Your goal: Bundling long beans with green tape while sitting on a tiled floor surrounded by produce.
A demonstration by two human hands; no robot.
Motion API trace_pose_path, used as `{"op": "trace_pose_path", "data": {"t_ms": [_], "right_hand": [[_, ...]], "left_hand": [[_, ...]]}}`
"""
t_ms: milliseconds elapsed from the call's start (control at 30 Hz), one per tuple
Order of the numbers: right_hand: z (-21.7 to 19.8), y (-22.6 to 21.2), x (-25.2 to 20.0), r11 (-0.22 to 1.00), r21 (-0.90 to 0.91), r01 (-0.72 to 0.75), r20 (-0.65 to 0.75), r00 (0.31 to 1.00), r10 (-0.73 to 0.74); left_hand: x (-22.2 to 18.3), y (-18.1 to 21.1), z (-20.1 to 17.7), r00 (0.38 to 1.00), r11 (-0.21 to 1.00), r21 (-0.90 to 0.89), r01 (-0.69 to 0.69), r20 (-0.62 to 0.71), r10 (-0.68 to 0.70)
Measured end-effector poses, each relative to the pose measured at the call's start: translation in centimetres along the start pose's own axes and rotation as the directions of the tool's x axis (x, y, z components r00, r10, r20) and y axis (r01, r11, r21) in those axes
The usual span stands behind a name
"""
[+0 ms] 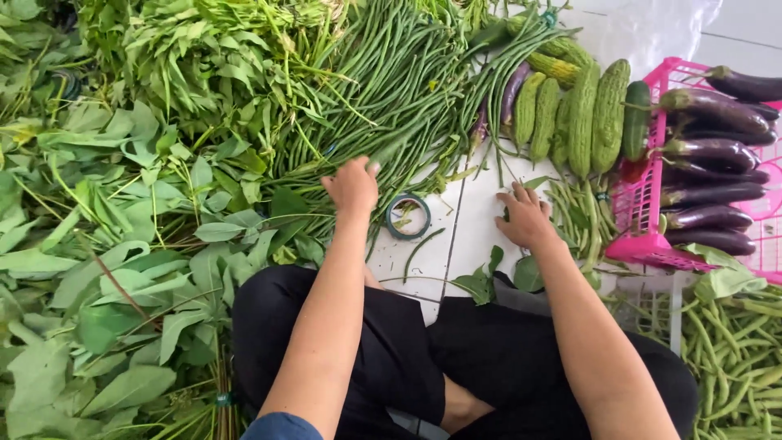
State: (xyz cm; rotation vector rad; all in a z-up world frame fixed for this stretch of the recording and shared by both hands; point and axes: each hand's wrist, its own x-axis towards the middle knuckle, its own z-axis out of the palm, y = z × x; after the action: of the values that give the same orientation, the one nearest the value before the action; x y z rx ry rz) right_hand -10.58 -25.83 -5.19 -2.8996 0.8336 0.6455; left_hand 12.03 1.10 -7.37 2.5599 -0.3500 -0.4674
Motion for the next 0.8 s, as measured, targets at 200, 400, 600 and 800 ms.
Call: {"op": "trace_pose_path", "data": {"t_ms": [200, 400, 600, 800], "right_hand": [[-0.2, -0.7, -1.1, 0.998, 0.052, -0.034, -0.009, 0.999, 0.035], [-1.9, -2.4, -2.8, 0.988, 0.144, 0.054, -0.122, 0.992, -0.037], [-5.2, -7.8, -6.0, 0.666, 0.718, 0.202, -0.154, 0.979, -0.131], [-2.7, -7.6, -4.3, 0.224, 0.973, 0.052, -0.021, 0.990, -0.137]], "left_hand": [[-0.3, -0.6, -6.4, 0.946, 0.979, -0.200, 0.030, -0.310, -0.092], [-3.8, 0.9, -9.7, 0.857, 0.719, -0.602, -0.348, -0.515, -0.017], [-7.6, 4.2, -3.5, 0.926, 0.835, -0.409, -0.369, -0.081, 0.370], [-11.5, 6.6, 1.7, 0.674, 0.812, -0.089, -0.578, 0.510, 0.535]]}}
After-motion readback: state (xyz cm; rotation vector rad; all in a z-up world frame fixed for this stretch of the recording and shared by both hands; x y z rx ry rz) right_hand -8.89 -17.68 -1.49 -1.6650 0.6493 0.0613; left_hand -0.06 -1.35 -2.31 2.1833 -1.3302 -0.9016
